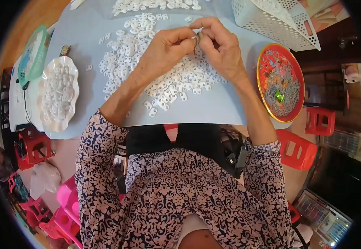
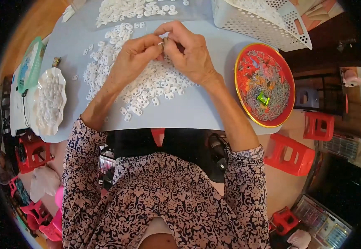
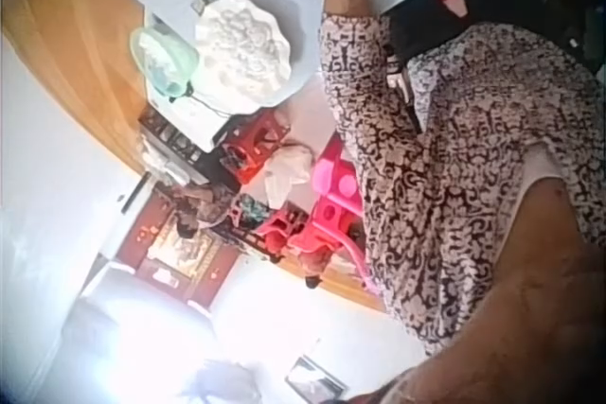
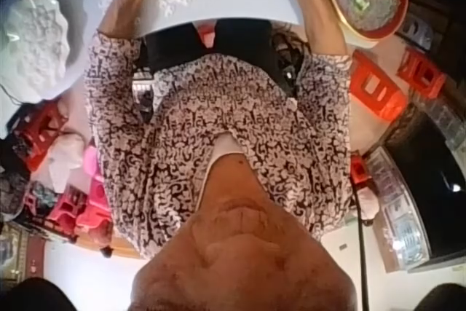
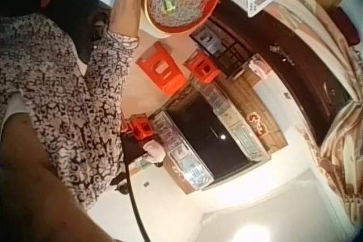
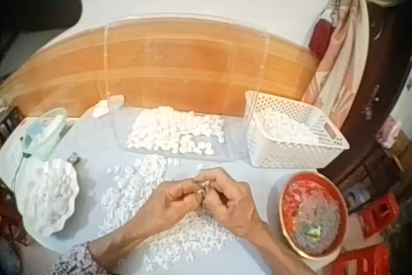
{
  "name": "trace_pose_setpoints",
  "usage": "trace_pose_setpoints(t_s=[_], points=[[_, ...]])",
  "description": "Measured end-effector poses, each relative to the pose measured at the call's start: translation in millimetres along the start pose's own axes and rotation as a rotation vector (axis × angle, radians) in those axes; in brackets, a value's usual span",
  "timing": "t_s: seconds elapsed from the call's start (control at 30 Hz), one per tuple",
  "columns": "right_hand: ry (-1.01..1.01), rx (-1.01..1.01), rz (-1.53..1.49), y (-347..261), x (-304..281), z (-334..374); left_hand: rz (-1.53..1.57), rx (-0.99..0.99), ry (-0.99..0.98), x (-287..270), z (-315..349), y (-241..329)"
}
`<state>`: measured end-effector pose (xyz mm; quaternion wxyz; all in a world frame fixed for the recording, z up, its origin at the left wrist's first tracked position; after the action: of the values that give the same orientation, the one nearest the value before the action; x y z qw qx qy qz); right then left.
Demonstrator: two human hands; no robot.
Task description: Manually assembling small white plastic components by pressing them together.
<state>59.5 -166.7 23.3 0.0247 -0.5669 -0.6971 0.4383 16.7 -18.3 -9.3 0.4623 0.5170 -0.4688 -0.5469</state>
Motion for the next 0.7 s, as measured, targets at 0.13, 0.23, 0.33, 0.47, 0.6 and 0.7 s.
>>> trace_pose_setpoints(t_s=[0.13,0.23,0.33,0.47,0.6,0.7], points=[[0.011,0.123,-0.128,9,0,6,0.034,-0.049,-0.053,-1,0,3],[0.066,0.196,-0.366,14,0,6,0.151,-0.041,-0.055,-2,-1,7],[0.041,0.218,-0.456,14,-2,5,0.179,-0.040,-0.055,-3,-1,8],[0.048,0.233,-0.422,17,-3,7,0.162,-0.083,-0.058,-2,0,7],[0.081,0.234,-0.358,14,-3,7,0.162,-0.099,-0.041,1,2,9],[0.104,0.226,-0.216,11,-2,8,0.175,-0.113,0.009,5,3,5]])
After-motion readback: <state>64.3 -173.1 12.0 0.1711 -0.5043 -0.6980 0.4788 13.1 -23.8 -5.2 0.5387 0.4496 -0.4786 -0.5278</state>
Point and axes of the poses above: each hand's wrist, its own z-axis away from the middle knuckle, its own x-axis out of the palm, y = z × x, the point moved 2 cm from there along -z, towards the middle knuckle, and after that the axes turned 14 degrees about -x, right-handed, at the moved point
